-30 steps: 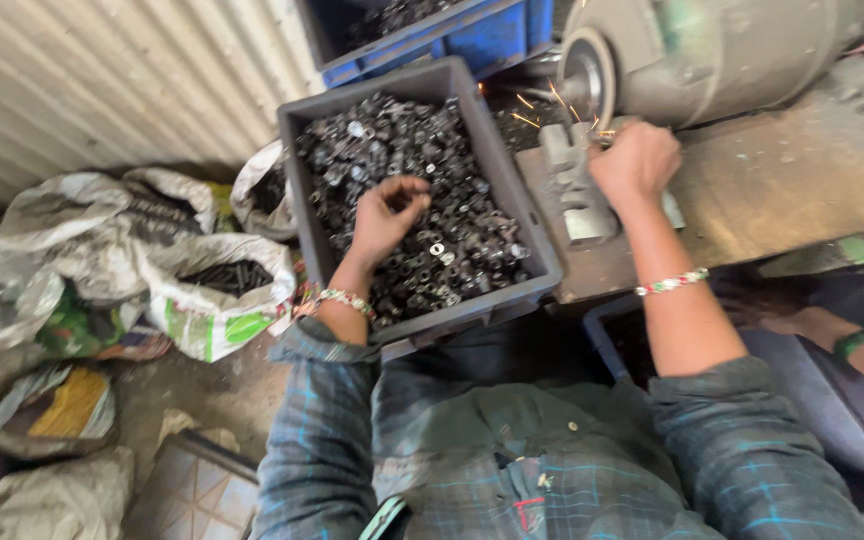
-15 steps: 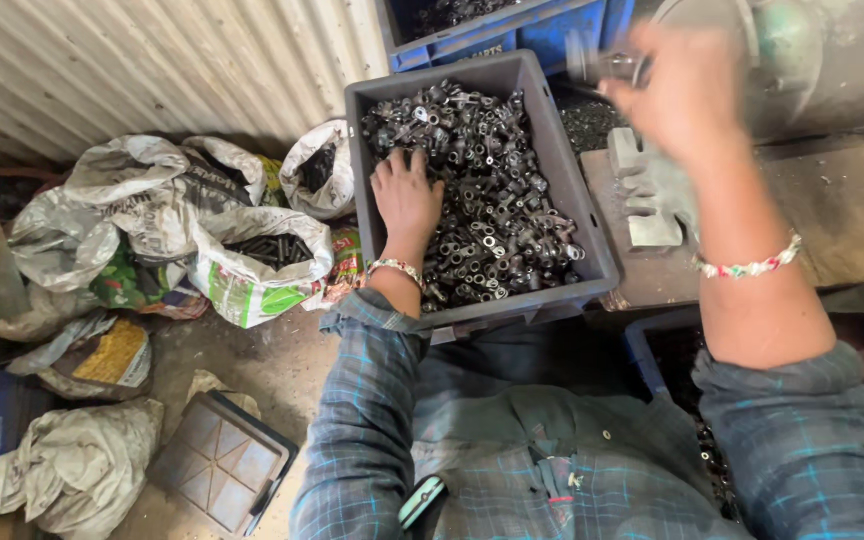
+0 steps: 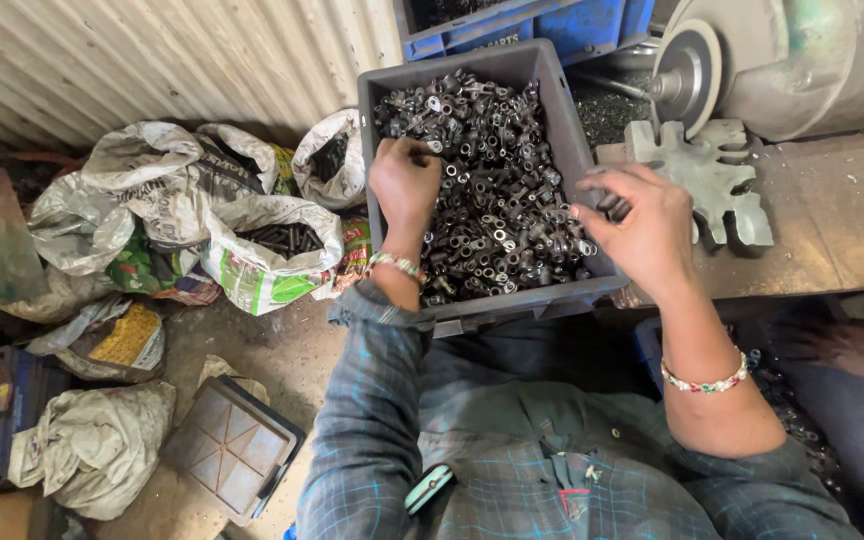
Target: The person repeatedly picks small metal parts from a bin and presses them against a rotating grinding wheel to smooth or deburr them. After each grind, the person places the part into a second bin. The process is continuous and repetitive throughout the clip.
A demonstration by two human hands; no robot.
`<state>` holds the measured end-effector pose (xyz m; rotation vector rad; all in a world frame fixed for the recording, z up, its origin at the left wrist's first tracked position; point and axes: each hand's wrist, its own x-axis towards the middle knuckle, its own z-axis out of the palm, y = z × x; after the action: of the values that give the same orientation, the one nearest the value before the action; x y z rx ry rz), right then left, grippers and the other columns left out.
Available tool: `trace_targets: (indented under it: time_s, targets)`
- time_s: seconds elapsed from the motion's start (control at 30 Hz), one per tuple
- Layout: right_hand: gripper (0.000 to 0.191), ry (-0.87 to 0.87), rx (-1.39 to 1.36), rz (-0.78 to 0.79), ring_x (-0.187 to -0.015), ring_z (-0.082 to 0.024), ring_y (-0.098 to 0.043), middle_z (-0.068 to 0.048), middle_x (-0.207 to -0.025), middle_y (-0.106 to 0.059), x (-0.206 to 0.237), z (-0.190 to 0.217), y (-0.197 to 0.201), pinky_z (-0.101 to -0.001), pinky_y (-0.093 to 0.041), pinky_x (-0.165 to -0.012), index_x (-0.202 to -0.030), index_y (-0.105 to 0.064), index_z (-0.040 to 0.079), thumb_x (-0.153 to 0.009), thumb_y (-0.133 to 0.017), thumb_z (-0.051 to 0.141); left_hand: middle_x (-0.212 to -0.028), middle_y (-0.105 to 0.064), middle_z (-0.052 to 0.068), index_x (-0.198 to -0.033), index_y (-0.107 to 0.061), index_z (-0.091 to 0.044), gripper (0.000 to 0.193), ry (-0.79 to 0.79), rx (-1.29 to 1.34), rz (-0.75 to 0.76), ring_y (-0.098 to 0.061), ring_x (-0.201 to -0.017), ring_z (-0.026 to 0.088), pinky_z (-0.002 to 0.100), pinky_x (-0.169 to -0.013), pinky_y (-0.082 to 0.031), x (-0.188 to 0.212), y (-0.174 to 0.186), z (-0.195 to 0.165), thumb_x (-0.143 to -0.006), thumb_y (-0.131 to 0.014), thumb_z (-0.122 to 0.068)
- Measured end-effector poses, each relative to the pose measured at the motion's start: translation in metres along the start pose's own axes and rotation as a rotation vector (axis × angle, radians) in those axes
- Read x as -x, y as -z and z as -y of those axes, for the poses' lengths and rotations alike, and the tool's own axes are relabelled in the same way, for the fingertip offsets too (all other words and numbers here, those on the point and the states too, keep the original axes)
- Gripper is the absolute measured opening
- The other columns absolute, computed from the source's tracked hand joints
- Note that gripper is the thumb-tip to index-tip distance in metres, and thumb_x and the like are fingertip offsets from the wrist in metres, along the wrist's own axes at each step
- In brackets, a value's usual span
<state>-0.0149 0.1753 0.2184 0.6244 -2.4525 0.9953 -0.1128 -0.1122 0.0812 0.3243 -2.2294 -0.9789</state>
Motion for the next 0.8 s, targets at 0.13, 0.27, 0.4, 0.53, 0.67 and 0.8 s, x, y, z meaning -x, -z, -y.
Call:
trace_targets:
  time_s: [0.13, 0.27, 0.4, 0.53, 0.67, 0.8]
  targets:
    - [0.027, 0.009, -0.034, 0.025, -0.080, -0.021, -0.072, -0.011, -0.103, -0.076, 0.010, -0.007, -0.012, -0.0323, -0.057, -0.070, -0.111, -0.076, 0.007, -0.085, -0.083, 0.011, -0.093, -0.074, 0.009, -0.097, -0.077, 0.000, 0.017, 0.169, 1.076, 0.371, -0.065, -0.081, 0.014, 0.027, -0.074, -0.052, 0.001, -0.008, 0.002, -0.088, -0.067, 0.009]
    - [0.032, -0.009, -0.259, 0.060, -0.082, -0.016, -0.074, -0.011, -0.107, -0.076, 0.016, -0.013, -0.042, -0.0299, -0.059, -0.068, -0.128, -0.067, 0.001, -0.099, -0.070, 0.013, -0.097, -0.074, 0.005, -0.093, -0.076, -0.004, 0.020, 0.133, 1.218, 0.864, -0.070, -0.085, 0.013, 0.028, -0.077, -0.058, 0.016, -0.017, 0.002, -0.085, -0.064, 0.010]
    - [0.028, -0.531, -0.628, 0.304, -0.067, -0.012, -0.070, -0.004, -0.089, -0.076, 0.015, -0.030, -0.074, -0.0281, -0.059, -0.060, -0.122, -0.069, 0.002, -0.105, -0.056, 0.020, -0.105, -0.071, 0.007, -0.098, -0.075, -0.001, 0.019, 0.009, 1.210, 1.107, -0.067, -0.092, 0.013, 0.029, -0.083, -0.056, 0.027, -0.009, -0.010, -0.087, -0.068, 0.013]
    - [0.021, -0.553, -0.906, 0.332, -0.073, -0.012, -0.069, -0.006, -0.089, -0.074, 0.022, -0.050, -0.083, -0.0272, -0.058, -0.066, -0.115, -0.070, -0.001, -0.102, -0.065, 0.013, -0.117, -0.072, 0.011, -0.116, -0.072, 0.000, 0.028, -0.011, 1.194, 1.211, -0.070, -0.102, 0.018, 0.034, -0.095, -0.058, 0.026, 0.008, -0.024, -0.091, -0.075, 0.011]
    - [0.031, -0.349, -0.689, 0.189, -0.089, -0.010, -0.070, -0.003, -0.100, -0.073, 0.029, -0.066, -0.057, -0.0260, -0.058, -0.080, -0.114, -0.069, 0.002, -0.085, -0.078, 0.002, -0.134, -0.068, 0.010, -0.132, -0.061, -0.006, 0.043, 0.062, 1.273, 1.169, -0.074, -0.110, 0.022, 0.034, -0.094, -0.059, 0.021, 0.018, -0.031, -0.092, -0.072, 0.004]
    - [0.040, -0.259, 0.093, -0.155, -0.090, -0.022, -0.073, -0.012, -0.100, -0.075, 0.027, -0.098, 0.005, -0.0339, -0.055, -0.079, -0.115, -0.073, 0.008, -0.078, -0.088, 0.007, -0.133, -0.069, 0.011, -0.137, -0.060, -0.005, 0.042, 0.092, 1.221, 1.159, -0.074, -0.108, 0.021, 0.034, -0.092, -0.060, 0.018, 0.020, -0.032, -0.097, -0.070, 0.002]
